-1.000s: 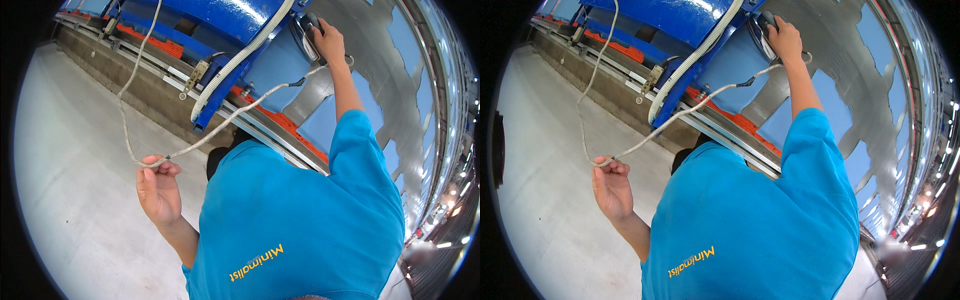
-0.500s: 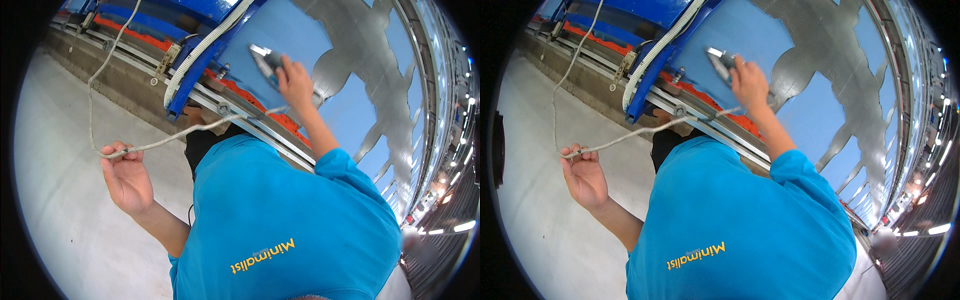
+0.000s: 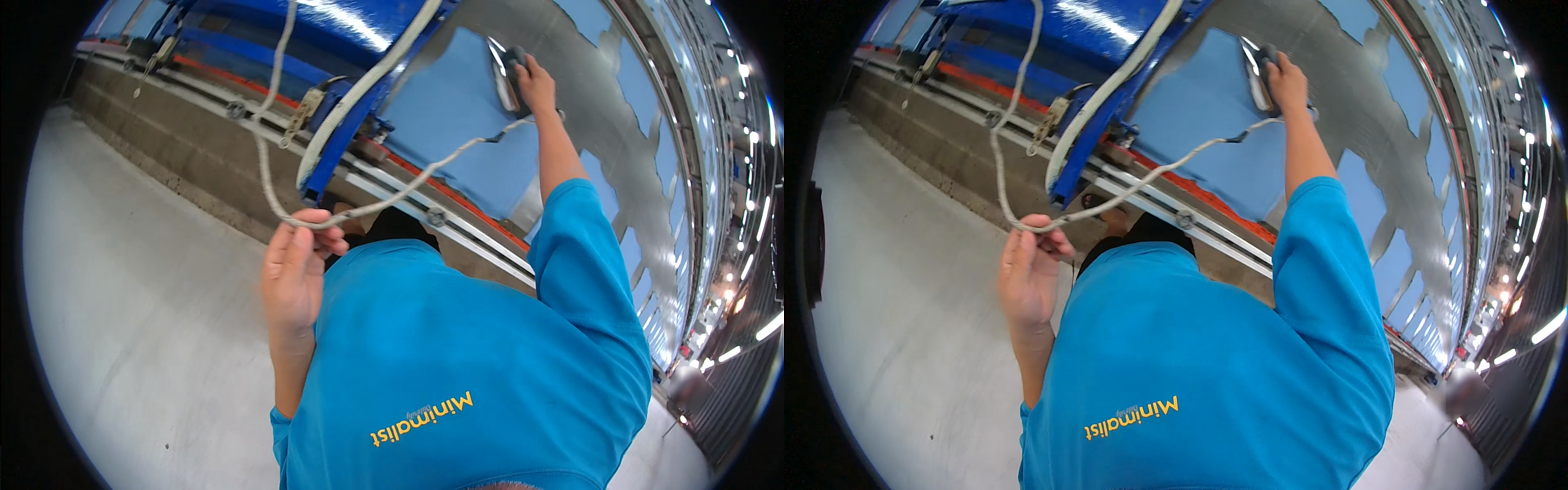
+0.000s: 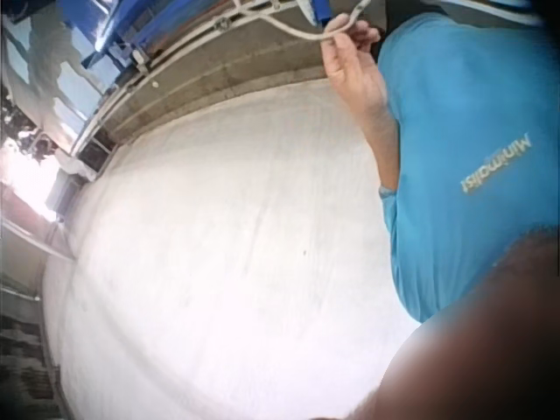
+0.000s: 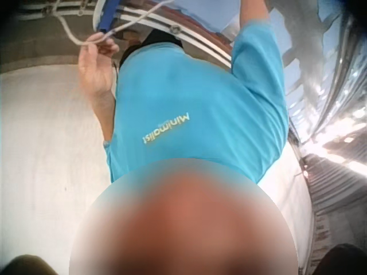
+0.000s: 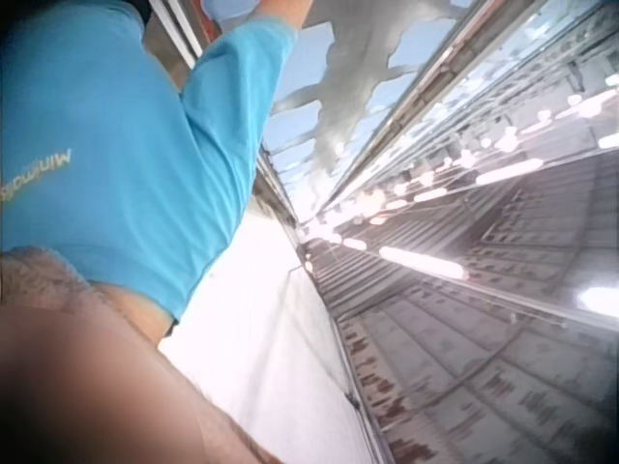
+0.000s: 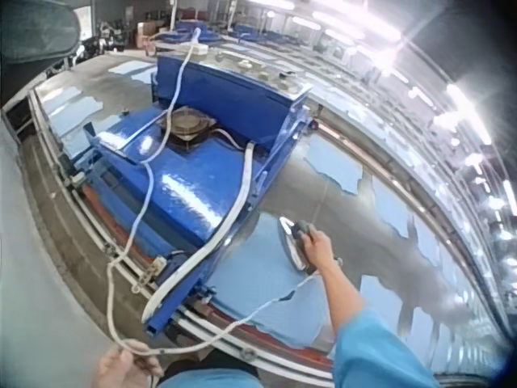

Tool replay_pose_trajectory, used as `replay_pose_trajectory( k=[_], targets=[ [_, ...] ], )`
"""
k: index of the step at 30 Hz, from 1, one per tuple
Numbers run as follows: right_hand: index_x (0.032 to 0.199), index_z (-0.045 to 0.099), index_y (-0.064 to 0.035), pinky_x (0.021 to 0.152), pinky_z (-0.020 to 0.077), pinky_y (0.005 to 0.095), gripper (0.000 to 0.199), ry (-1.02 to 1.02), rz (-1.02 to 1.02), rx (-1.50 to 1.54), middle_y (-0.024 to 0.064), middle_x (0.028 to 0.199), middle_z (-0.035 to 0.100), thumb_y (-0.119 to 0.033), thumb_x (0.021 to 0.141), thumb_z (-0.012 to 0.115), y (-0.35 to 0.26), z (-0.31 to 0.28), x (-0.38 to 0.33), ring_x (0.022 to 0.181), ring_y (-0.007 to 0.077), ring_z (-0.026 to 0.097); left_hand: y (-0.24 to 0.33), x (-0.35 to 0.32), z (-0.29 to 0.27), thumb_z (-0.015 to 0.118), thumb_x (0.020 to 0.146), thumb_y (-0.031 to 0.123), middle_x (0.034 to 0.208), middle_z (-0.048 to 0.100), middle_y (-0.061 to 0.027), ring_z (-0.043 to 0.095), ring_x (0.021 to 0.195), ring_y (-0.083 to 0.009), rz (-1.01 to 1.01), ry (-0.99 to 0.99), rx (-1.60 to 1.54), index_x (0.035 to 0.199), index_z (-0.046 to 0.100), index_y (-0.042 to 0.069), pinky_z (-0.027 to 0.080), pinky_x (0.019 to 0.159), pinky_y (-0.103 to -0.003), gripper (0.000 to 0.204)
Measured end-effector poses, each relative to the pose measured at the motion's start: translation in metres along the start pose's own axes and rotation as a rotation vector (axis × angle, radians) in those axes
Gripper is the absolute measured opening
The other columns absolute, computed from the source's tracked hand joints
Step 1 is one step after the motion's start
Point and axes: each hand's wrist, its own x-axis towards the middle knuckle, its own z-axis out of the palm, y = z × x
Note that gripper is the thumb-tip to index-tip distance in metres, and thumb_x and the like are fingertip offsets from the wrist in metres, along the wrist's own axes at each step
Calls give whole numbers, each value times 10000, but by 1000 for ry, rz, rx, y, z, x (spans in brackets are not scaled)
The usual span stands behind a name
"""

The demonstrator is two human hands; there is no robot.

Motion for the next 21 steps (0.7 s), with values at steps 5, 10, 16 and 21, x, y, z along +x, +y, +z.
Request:
replay_pose_trajectory(
  k=[5,10,16,21],
  targets=[
    [1343,579,-91,826,500,492,459,34,-90,14,252,1048,672,-340,959,567,6,24,-54,979,423,639,16,-25,-36,497,1039,215,1004,652,-118,619,906,-203,50,1,69,1167,600,-34,503,833,-355,299],
    [1291,605,-49,762,495,454,396,-151,-214,150,215,952,642,-220,934,622,-81,-8,-177,874,391,622,33,-32,-59,497,1039,231,1028,637,-132,617,907,-216,211,0,-16,1132,622,-19,495,831,-366,294],
    [1235,638,-80,776,493,459,357,-231,-196,217,213,909,651,-216,906,652,-90,-17,-165,883,411,626,14,-24,-66,463,1049,251,1047,619,-152,613,902,-220,368,-80,-66,1103,626,-30,498,830,-359,329],
    [1211,642,-68,788,498,469,356,-78,-239,275,223,962,662,-240,900,661,-111,20,-98,919,412,631,-9,-12,-88,450,1054,305,1054,591,-115,559,910,-216,302,-64,-30,1096,615,44,449,826,-386,312]
  ],
)
